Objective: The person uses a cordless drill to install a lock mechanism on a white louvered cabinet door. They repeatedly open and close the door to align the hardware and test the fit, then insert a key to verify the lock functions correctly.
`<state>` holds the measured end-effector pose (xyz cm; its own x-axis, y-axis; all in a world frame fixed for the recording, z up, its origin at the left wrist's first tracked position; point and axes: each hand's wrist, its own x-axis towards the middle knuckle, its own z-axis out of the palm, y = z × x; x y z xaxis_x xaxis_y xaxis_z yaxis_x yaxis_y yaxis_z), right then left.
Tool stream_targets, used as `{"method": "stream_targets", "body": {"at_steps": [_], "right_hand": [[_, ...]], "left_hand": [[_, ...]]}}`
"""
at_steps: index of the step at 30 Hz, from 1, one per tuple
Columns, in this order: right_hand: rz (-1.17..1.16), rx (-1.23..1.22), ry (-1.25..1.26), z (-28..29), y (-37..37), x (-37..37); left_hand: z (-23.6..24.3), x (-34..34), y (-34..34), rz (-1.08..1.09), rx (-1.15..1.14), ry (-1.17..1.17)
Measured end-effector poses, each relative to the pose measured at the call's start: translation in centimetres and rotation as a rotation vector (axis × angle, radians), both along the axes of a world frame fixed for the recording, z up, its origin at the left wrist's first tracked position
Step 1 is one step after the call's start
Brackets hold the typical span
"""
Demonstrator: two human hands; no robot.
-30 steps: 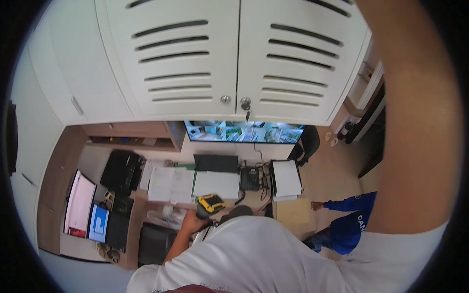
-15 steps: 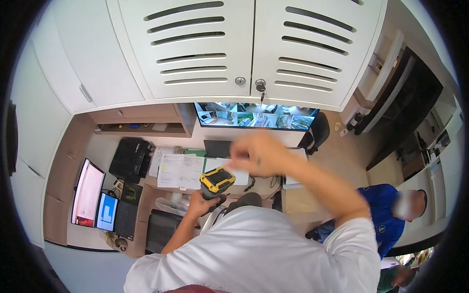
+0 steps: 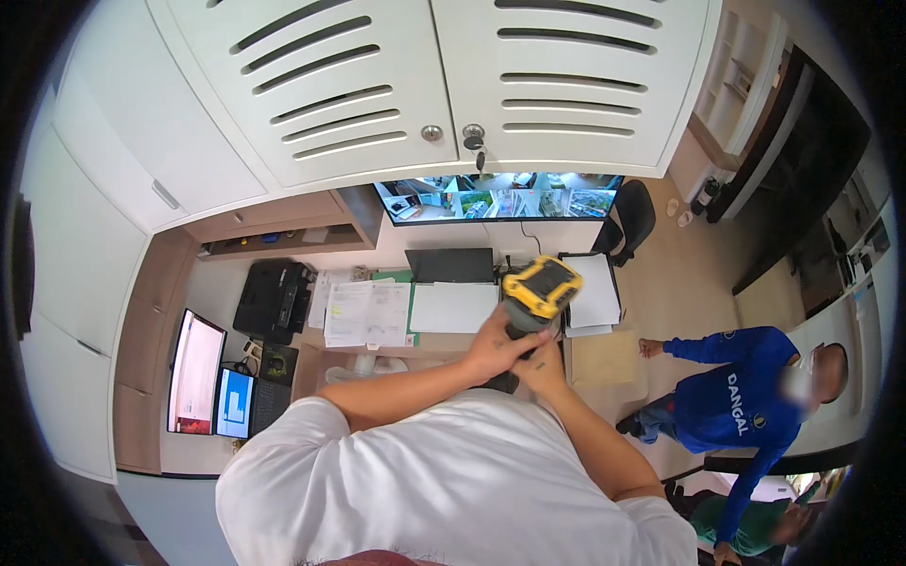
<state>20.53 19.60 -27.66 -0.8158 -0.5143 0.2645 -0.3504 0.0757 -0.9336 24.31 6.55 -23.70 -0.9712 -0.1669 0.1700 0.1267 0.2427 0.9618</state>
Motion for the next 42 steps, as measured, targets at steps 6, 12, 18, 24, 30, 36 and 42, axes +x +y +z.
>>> {"method": "stream_targets", "body": {"at_steps": [6,12,18,24,30,36,42], "right_hand": [[-0.239,-0.061,-0.290,-3.9,5.7,0.9],[-0.380,-0.091,-0.332,-8.1,12.1,2.5],[-0.678,-0.067,-0.553,-11.4,16.7,4.7],[-0.907,-0.212,-0.633,-14.9,22.1,5.2],[-1.067,-0.325,-0.703,-15.7,26.9,2.3],[-1.143,-0.490,-0.734,-17.6,29.2,-0.1],[-1.061,-0.639,-0.960,-17.2,31.0,-3.5]], "left_hand": [[4.9,-0.7,-3.5,-0.368,-0.389,0.065],[17.3,-2.3,-16.4,0.549,-0.687,0.440],[18.8,-3.3,-19.7,0.621,-1.002,0.218],[21.1,-4.1,-18.2,0.630,-1.256,-0.033],[20.2,-3.7,-17.5,0.656,-1.201,0.066],[17.7,1.2,-17.3,0.612,-1.047,0.273],[15.1,11.3,-21.7,0.823,-1.217,0.285]]}}
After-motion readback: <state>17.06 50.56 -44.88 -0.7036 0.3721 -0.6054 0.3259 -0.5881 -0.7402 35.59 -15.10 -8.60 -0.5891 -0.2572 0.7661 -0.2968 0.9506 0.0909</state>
